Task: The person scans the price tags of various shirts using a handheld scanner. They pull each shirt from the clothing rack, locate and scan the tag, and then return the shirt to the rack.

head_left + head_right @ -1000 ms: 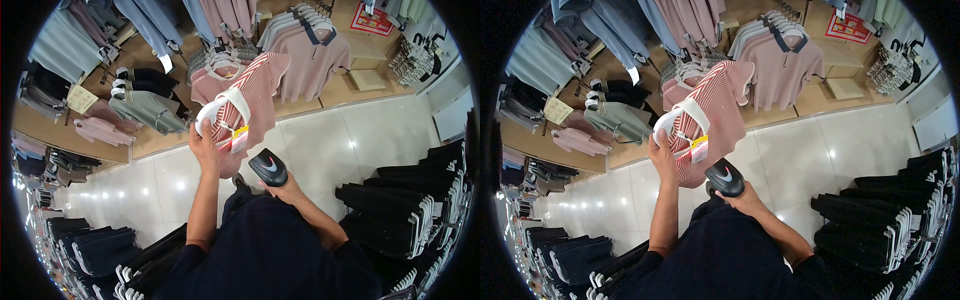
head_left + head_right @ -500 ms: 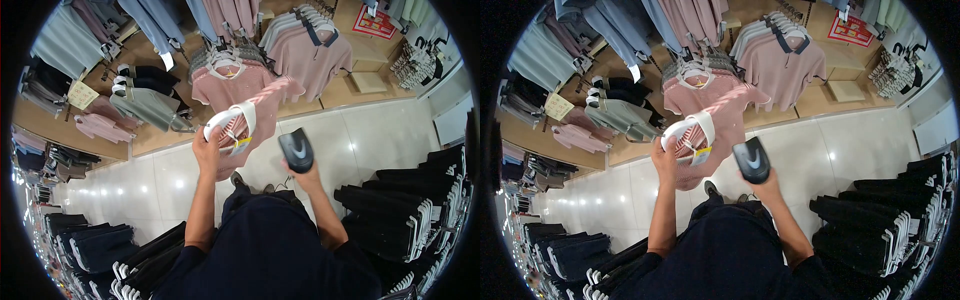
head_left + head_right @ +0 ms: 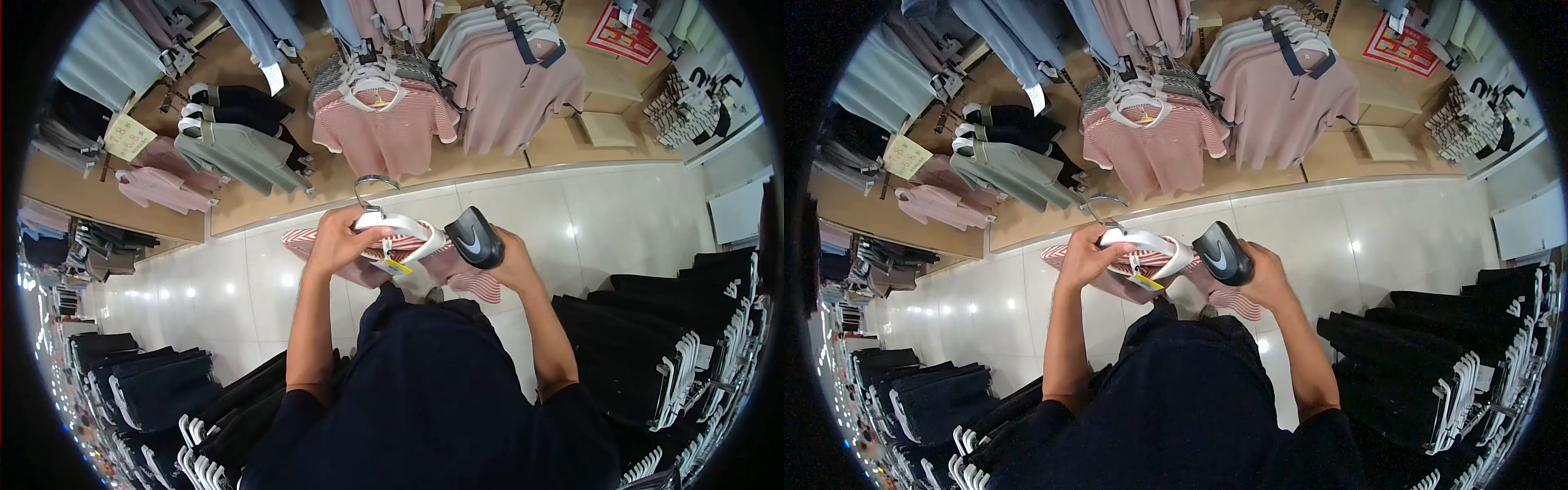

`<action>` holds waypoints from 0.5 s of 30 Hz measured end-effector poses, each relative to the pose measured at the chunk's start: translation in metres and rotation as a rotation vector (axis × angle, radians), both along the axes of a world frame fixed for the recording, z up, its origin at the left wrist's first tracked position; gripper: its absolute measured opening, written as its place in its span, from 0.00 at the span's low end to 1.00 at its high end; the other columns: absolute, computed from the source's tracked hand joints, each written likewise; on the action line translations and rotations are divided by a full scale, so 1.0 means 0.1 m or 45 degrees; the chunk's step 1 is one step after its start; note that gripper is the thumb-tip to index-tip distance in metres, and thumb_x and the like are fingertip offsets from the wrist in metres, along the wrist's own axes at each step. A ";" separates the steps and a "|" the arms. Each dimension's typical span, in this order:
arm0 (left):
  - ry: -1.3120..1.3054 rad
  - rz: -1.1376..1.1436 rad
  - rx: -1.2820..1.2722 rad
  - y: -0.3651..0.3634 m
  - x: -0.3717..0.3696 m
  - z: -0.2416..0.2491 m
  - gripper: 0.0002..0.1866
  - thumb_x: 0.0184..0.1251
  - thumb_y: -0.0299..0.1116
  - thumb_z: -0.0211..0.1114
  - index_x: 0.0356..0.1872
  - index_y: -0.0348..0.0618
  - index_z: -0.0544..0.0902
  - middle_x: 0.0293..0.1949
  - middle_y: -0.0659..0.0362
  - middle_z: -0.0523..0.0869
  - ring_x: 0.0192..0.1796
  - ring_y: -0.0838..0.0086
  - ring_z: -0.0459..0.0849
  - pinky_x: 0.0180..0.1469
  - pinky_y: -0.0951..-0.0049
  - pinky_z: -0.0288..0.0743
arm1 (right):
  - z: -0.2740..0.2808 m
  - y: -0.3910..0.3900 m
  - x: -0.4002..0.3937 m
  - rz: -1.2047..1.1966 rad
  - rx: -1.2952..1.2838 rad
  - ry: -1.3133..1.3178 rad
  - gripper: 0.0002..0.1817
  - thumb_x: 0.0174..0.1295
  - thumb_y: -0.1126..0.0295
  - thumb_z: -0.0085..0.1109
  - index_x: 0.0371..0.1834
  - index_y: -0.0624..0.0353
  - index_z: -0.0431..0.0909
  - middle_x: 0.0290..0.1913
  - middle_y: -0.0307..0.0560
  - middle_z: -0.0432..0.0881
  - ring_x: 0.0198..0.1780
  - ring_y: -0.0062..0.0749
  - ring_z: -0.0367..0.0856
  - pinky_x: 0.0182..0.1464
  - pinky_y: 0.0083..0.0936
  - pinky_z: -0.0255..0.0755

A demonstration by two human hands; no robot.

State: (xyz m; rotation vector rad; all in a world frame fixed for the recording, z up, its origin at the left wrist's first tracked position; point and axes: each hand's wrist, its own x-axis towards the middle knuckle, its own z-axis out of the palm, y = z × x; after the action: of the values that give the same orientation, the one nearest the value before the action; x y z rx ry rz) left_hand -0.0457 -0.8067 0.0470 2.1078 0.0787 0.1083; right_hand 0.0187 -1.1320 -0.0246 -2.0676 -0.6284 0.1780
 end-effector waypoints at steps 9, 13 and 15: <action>-0.114 0.329 -0.049 -0.12 -0.28 -0.40 0.17 0.59 0.30 0.76 0.48 0.39 0.84 0.27 0.56 0.83 0.28 0.68 0.80 0.33 0.70 0.75 | -0.16 0.14 -0.15 -0.051 0.055 0.142 0.28 0.44 0.62 0.80 0.45 0.64 0.79 0.34 0.59 0.85 0.40 0.58 0.85 0.43 0.39 0.78; 0.230 0.117 0.049 -0.25 -0.01 -0.79 0.24 0.64 0.39 0.73 0.59 0.43 0.80 0.28 0.53 0.86 0.29 0.66 0.85 0.35 0.66 0.77 | 0.05 0.23 -0.21 0.057 0.103 0.214 0.30 0.43 0.61 0.82 0.46 0.64 0.78 0.36 0.59 0.86 0.40 0.58 0.85 0.44 0.38 0.78; 0.260 0.134 -0.002 -0.30 0.14 -0.91 0.24 0.64 0.39 0.73 0.58 0.41 0.80 0.26 0.55 0.84 0.28 0.73 0.82 0.34 0.68 0.76 | 0.10 0.25 -0.19 0.091 0.111 0.195 0.30 0.43 0.60 0.83 0.46 0.63 0.79 0.36 0.58 0.86 0.41 0.58 0.86 0.44 0.38 0.78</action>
State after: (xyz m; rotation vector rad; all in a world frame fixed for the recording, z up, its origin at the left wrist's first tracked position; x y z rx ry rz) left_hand -0.0321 -0.8370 -0.0438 2.1072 0.3122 -0.0449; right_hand -0.0004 -1.1073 -0.0148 -1.9285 -0.6056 0.3415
